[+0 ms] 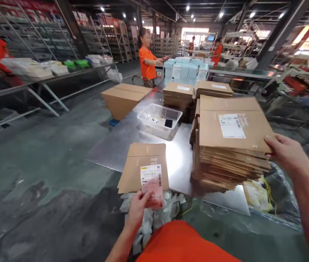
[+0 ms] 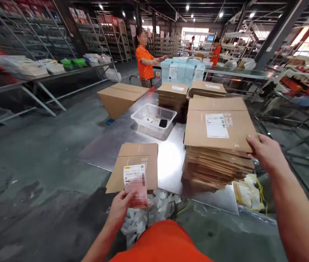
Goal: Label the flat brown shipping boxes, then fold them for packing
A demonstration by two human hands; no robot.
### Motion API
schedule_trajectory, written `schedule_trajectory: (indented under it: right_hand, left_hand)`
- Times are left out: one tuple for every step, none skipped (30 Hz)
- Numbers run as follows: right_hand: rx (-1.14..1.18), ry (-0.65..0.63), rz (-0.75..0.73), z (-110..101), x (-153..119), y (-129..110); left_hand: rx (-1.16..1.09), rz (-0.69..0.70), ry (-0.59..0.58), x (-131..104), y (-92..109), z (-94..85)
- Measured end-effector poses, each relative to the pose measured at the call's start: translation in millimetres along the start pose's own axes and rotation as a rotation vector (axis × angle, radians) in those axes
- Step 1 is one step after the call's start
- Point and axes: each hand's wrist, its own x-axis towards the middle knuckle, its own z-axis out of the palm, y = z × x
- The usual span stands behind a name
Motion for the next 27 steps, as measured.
schedule_trajectory:
  right_hand:
    - [-0.087, 0.001, -0.078, -2.2, 2.5, -1.6]
    - [-0.147, 0.014, -0.147, 4.4, -0.1, -9.3]
    - [-0.162, 0.014, -0.213, 18.7, -7.3, -22.0]
    - [-0.12, -0.038, -0.289, 39.5, -18.1, -38.1]
    - [-0.038, -0.164, -0.352, 65.0, -31.6, -55.5]
    - [0.074, -0.365, -0.4, 93.8, -46.8, -72.4]
    - [0.184, -0.596, -0.437, 124.2, -62.8, -87.1]
    - [0.262, -0.799, -0.452, 154.8, -78.5, -98.6]
    - [0.316, -0.983, -0.455, 184.2, -93.4, -106.4]
    - [0.331, -1.125, -0.444, 211.2, -106.9, -110.6]
    - [0.318, -1.222, -0.426, 234.6, -118.3, -111.9]
    - [0.295, -1.283, -0.408, 253.7, -127.7, -111.1]
    - [0.268, -1.311, -0.396, 268.3, -135.1, -109.1]
    - [0.245, -1.31, -0.391, 278.7, -140.7, -106.8]
    - [0.236, -1.285, -0.39, 285.6, -145.1, -104.9]
    - [0.24, -1.252, -0.391, 290.2, -148.8, -103.5]
    - [0.252, -1.226, -0.393, 293.5, -152.3, -102.7]
    - [0.266, -1.207, -0.395, 296.4, -155.9, -102.1]
    - [0.274, -1.192, -0.398, 299.4, -159.8, -101.6]
    - [0.273, -1.181, -0.404, 302.6, -164.1, -100.6]
    - [0.261, -1.171, -0.412, 305.8, -168.6, -99.2]
    - [0.239, -1.154, -0.419, 308.8, -173.2, -97.1]
    - [0.209, -1.131, -0.424, 311.2, -177.7, -94.6]
    - [0.177, -1.111, -0.429, 313.1, -181.8, -91.9]
    - [0.148, -1.087, -0.43, 314.5, -185.3, -89.0]
    - [0.126, -1.065, -0.431, 315.6, -188.2, -86.2]
    - [0.11, -1.042, -0.433, 316.4, -190.3, -83.8]
  left_hand:
    - [0.005, 0.002, -0.008, -3.7, -2.0, 7.6]
    - [0.013, 0.003, -0.023, -8.3, -2.4, 14.7]
    - [0.02, 0.0, -0.038, -13.6, -1.5, 21.0]
    - [0.018, -0.012, -0.054, -18.7, -0.1, 26.4]
    - [0.008, -0.028, -0.071, -23.1, 1.0, 30.5]
    - [-0.005, -0.045, -0.087, -26.3, 1.2, 33.2]
    - [-0.018, -0.057, -0.1, -28.0, -0.1, 34.1]
    - [-0.022, -0.052, -0.102, -28.4, -3.0, 33.1]
    - [-0.012, -0.028, -0.092, -28.0, -7.2, 30.1]
    - [0.014, 0.005, -0.071, -27.0, -12.4, 25.5]
    - [0.051, 0.038, -0.044, -26.0, -18.0, 19.6]
    - [0.095, 0.059, -0.012, -25.1, -23.5, 12.8]
    - [0.141, 0.069, 0.023, -24.4, -28.3, 5.8]
    - [0.191, 0.077, 0.059, -24.0, -32.0, -1.0]
    - [0.238, 0.091, 0.103, -23.7, -34.4, -7.2]
    - [0.28, 0.12, 0.158, -23.4, -35.4, -12.4]
    - [0.31, 0.165, 0.215, -22.8, -35.0, -16.4]
    - [0.324, 0.215, 0.259, -21.9, -33.7, -19.0]
    - [0.325, 0.26, 0.281, -20.4, -31.9, -20.1]
    - [0.312, 0.29, 0.283, -18.5, -29.9, -19.8]
    - [0.294, 0.304, 0.271, -16.4, -28.3, -18.2]
    - [0.277, 0.306, 0.258, -14.4, -27.4, -15.7]
    - [0.267, 0.304, 0.257, -12.6, -27.4, -12.7]
    - [0.263, 0.302, 0.268, -11.1, -28.5, -9.8]
    - [0.264, 0.302, 0.285, -9.6, -30.4, -7.5]
    - [0.265, 0.3, 0.302, -7.8, -32.9, -6.1]
    - [0.254, 0.292, 0.308, -5.4, -35.6, -5.6]
